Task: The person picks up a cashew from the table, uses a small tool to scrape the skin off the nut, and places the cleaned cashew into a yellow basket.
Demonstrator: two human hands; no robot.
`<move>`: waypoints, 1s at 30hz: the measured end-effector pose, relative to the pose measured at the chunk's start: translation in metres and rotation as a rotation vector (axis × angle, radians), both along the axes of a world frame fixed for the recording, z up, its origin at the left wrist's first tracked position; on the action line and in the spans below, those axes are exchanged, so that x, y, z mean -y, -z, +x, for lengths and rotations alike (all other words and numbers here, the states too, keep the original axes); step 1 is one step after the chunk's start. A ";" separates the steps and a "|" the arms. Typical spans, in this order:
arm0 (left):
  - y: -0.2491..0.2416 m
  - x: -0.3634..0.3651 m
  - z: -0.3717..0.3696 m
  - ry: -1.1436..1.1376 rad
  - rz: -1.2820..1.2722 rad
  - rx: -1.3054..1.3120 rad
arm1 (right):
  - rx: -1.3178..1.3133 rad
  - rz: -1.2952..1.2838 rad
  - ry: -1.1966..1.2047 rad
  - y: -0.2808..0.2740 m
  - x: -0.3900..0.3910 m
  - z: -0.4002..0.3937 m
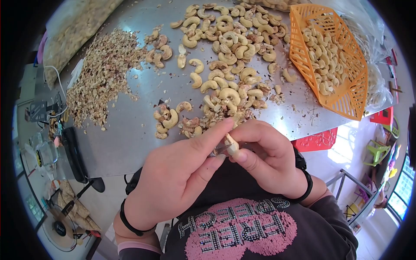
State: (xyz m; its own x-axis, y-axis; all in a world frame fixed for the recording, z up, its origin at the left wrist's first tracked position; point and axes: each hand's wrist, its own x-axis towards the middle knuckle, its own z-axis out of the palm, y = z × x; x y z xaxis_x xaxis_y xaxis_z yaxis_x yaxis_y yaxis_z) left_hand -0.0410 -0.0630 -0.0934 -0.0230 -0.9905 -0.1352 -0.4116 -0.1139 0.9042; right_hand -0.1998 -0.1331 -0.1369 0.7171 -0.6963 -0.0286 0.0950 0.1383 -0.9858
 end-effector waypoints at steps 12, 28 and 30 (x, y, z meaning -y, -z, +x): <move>0.005 0.001 -0.001 -0.043 0.003 -0.064 | 0.141 0.290 -0.132 -0.006 0.002 -0.002; 0.003 0.000 -0.002 -0.066 -0.008 -0.127 | 0.202 0.493 -0.182 -0.004 0.005 -0.003; 0.007 -0.001 -0.003 -0.069 -0.036 -0.112 | 0.209 0.473 -0.167 -0.005 0.004 -0.002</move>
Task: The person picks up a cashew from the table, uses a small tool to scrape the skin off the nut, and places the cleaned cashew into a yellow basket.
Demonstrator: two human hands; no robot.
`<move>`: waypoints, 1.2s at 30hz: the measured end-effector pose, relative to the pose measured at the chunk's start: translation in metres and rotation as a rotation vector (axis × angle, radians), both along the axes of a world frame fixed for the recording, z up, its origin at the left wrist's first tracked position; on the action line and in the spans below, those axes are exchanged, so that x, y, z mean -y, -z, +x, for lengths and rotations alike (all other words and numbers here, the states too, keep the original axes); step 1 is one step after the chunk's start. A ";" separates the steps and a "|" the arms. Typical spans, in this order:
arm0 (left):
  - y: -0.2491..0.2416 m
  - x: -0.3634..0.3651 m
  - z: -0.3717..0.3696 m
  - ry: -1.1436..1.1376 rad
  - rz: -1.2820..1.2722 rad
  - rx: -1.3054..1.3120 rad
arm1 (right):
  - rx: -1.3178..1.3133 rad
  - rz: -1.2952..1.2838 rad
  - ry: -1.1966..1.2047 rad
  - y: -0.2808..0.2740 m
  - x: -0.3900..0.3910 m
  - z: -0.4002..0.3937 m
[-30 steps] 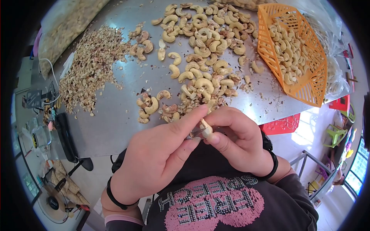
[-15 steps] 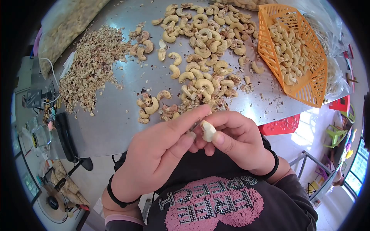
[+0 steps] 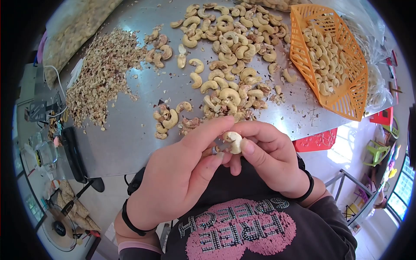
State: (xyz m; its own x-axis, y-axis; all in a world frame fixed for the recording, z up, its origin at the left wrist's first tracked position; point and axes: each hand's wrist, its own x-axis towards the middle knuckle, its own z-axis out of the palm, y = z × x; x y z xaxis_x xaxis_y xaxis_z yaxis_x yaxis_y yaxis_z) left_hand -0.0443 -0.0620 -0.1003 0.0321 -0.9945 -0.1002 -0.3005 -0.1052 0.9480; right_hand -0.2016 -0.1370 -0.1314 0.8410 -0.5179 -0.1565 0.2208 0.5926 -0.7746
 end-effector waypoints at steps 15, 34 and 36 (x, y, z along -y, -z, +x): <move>0.008 0.002 -0.001 0.006 -0.240 0.310 | -0.053 -0.076 0.064 -0.003 -0.003 0.000; -0.004 0.001 -0.001 -0.089 0.094 -0.053 | 0.102 0.275 0.091 0.008 0.001 0.003; -0.005 0.002 -0.001 -0.072 0.084 -0.037 | 0.099 0.212 0.051 0.007 0.004 0.000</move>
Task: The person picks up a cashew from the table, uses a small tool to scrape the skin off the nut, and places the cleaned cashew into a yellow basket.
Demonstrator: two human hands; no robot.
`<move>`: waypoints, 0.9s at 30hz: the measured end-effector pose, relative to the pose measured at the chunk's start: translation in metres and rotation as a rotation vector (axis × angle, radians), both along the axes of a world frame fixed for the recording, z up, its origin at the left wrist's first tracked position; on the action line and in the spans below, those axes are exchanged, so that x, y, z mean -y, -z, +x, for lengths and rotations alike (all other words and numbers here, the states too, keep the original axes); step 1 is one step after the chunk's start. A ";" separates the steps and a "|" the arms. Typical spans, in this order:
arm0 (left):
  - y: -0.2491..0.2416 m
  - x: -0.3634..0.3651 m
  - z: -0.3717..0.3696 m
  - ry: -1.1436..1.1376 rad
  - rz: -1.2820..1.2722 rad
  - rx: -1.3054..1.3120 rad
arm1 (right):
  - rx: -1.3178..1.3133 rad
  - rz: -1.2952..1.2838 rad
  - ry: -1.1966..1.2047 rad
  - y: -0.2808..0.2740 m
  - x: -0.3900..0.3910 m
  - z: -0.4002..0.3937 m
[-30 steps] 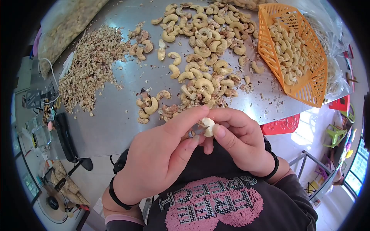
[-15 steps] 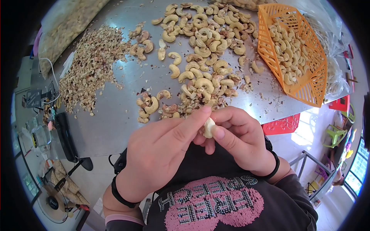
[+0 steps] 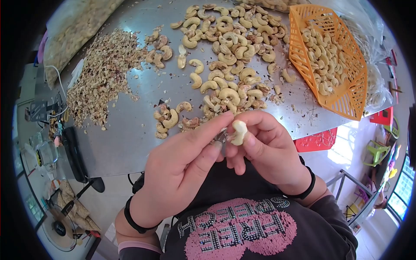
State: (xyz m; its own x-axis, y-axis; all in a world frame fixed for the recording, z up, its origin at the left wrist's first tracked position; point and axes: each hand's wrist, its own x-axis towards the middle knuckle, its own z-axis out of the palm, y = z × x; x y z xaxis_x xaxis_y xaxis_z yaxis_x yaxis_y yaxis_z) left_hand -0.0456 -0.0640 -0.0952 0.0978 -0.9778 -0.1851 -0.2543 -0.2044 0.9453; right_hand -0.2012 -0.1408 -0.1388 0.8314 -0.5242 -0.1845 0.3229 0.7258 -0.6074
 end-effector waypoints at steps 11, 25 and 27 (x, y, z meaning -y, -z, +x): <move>0.004 0.004 0.002 0.126 -0.165 0.204 | -0.050 -0.156 0.065 0.000 -0.004 0.002; 0.006 -0.002 -0.004 0.022 0.004 -0.055 | -0.076 -0.045 0.042 -0.006 0.002 0.002; 0.008 -0.003 -0.004 0.052 -0.019 -0.060 | -0.075 -0.050 0.050 -0.007 0.001 0.002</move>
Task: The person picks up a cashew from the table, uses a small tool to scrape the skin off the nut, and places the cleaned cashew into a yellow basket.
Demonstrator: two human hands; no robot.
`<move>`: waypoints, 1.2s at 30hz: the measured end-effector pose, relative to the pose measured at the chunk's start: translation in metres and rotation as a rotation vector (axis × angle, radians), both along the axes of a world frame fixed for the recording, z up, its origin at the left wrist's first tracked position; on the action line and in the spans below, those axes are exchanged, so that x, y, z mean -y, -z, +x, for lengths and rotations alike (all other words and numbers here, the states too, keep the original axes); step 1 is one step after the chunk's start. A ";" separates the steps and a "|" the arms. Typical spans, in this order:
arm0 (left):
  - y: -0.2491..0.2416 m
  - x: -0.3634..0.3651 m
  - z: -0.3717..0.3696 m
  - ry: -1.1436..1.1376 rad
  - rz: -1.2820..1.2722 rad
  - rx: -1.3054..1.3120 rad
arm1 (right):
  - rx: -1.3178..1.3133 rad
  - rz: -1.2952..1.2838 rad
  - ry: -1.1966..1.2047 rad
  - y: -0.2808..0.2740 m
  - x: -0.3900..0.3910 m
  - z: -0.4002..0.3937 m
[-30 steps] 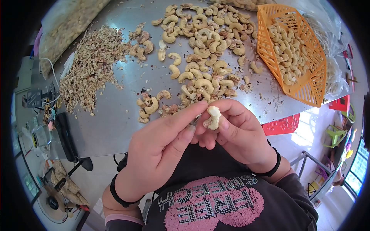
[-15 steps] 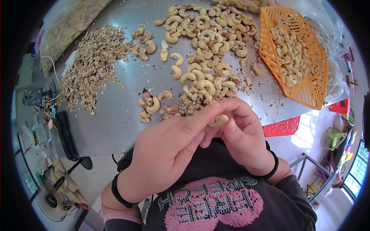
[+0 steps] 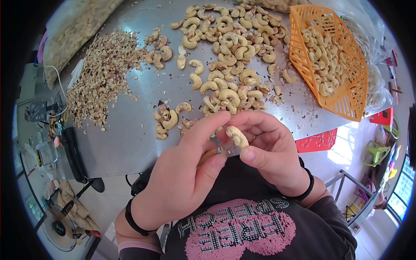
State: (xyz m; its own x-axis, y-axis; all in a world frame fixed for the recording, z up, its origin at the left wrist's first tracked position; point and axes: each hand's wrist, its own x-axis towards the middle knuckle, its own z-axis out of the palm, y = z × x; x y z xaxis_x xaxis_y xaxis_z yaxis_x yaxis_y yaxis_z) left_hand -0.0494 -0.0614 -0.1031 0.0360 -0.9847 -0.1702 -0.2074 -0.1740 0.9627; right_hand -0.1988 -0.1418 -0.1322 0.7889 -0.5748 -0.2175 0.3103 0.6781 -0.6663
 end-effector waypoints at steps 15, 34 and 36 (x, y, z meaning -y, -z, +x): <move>0.008 -0.002 0.001 0.055 -0.076 -0.159 | 0.020 -0.085 0.042 0.004 -0.004 -0.002; 0.007 0.001 0.003 -0.017 -0.386 0.605 | -0.079 -0.320 0.163 0.004 -0.009 0.002; 0.014 0.004 0.002 -0.044 -0.436 0.575 | -0.079 -0.303 0.151 0.004 -0.008 0.001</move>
State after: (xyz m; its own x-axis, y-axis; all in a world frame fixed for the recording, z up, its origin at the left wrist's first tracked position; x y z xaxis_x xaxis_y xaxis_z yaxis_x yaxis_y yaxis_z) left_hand -0.0477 -0.0655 -0.1169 0.0424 -0.9543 0.2959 -0.7037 0.1817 0.6869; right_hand -0.1974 -0.1336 -0.1358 0.6773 -0.7318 -0.0757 0.3317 0.3956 -0.8564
